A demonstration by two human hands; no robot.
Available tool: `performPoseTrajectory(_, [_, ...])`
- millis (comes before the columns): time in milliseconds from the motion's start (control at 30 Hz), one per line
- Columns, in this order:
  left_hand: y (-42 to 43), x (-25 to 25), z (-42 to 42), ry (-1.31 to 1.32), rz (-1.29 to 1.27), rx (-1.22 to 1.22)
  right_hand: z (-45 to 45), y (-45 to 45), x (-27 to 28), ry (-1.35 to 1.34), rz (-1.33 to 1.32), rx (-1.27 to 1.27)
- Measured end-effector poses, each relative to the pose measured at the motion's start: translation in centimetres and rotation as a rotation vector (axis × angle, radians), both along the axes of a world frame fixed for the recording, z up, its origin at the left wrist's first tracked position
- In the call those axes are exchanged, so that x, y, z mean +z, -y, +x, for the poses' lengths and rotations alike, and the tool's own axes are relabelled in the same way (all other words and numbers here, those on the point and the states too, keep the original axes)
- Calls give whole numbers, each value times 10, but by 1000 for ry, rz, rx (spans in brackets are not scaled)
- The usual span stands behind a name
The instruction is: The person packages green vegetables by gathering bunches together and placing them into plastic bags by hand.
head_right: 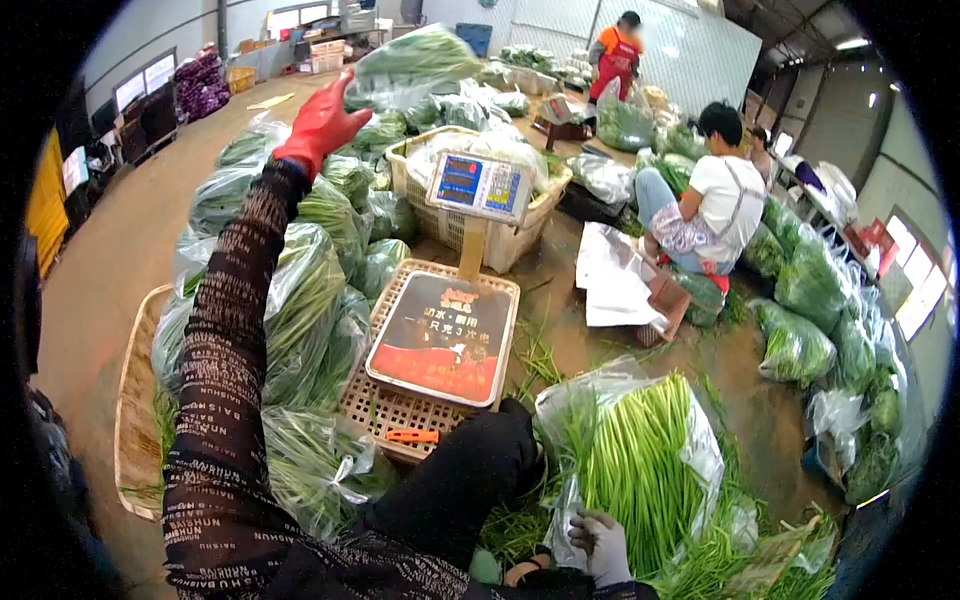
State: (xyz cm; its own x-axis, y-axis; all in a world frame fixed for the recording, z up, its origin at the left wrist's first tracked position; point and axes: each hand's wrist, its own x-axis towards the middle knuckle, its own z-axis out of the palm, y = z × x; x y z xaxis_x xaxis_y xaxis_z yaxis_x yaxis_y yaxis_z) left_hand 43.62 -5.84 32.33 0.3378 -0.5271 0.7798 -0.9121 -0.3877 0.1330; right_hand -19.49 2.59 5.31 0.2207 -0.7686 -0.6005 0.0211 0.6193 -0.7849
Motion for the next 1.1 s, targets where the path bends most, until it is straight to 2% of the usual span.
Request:
performPoseTrajectory(133, [16, -69, -23, -150, -63, -370, 15, -10, 10, -83, -71, 108])
performPoseTrajectory(200, [23, -97, -51, -340, 33, -448, 13, -15, 9, -103, -60, 117])
performPoseTrajectory(267, [28, -122, -92, -530, 87, -630, 12, -23, 16, -131, -76, 120])
performPoseTrajectory(333, [37, -150, -131, -593, 174, -806, 3, -30, 14, -110, -122, 66])
performPoseTrajectory(400, [32, -156, -188, -836, 391, -943, -5, -35, 17, -102, -120, 16])
performPoseTrajectory(433, [44, -180, -205, -743, 434, -1063, -9, -37, 19, -117, -119, -8])
performPoseTrajectory(533, [31, -188, -284, -845, 690, -1212, -16, -39, 37, -145, -126, -72])
performPoseTrajectory(600, [25, -198, -327, -980, 830, -1374, -31, -38, 37, -159, -299, -103])
performPoseTrajectory(667, [26, -220, -365, -970, 849, -1534, -37, -37, 53, -177, -371, -228])
performPoseTrajectory(767, [28, -234, -402, -1099, 866, -1556, -64, -39, 56, -188, -473, -409])
performPoseTrajectory(833, [30, -242, -407, -951, 978, -1438, -82, -47, 61, -217, -536, -533])
performPoseTrajectory(900, [29, -250, -410, -946, 907, -1479, -98, -66, 71, -247, -594, -700])
performPoseTrajectory(933, [30, -252, -403, -983, 936, -1475, -105, -79, 76, -444, -564, -772])
performPoseTrajectory(1000, [36, -257, -392, -1068, 1011, -1457, -145, -115, 63, -675, -674, -746])
performPoseTrajectory(1033, [37, -261, -387, -1098, 1059, -1446, -146, -135, 72, -537, -492, -982])
performPoseTrajectory(1100, [35, -260, -382, -1092, 1116, -1444, -185, -181, 46, -467, -503, -1174])
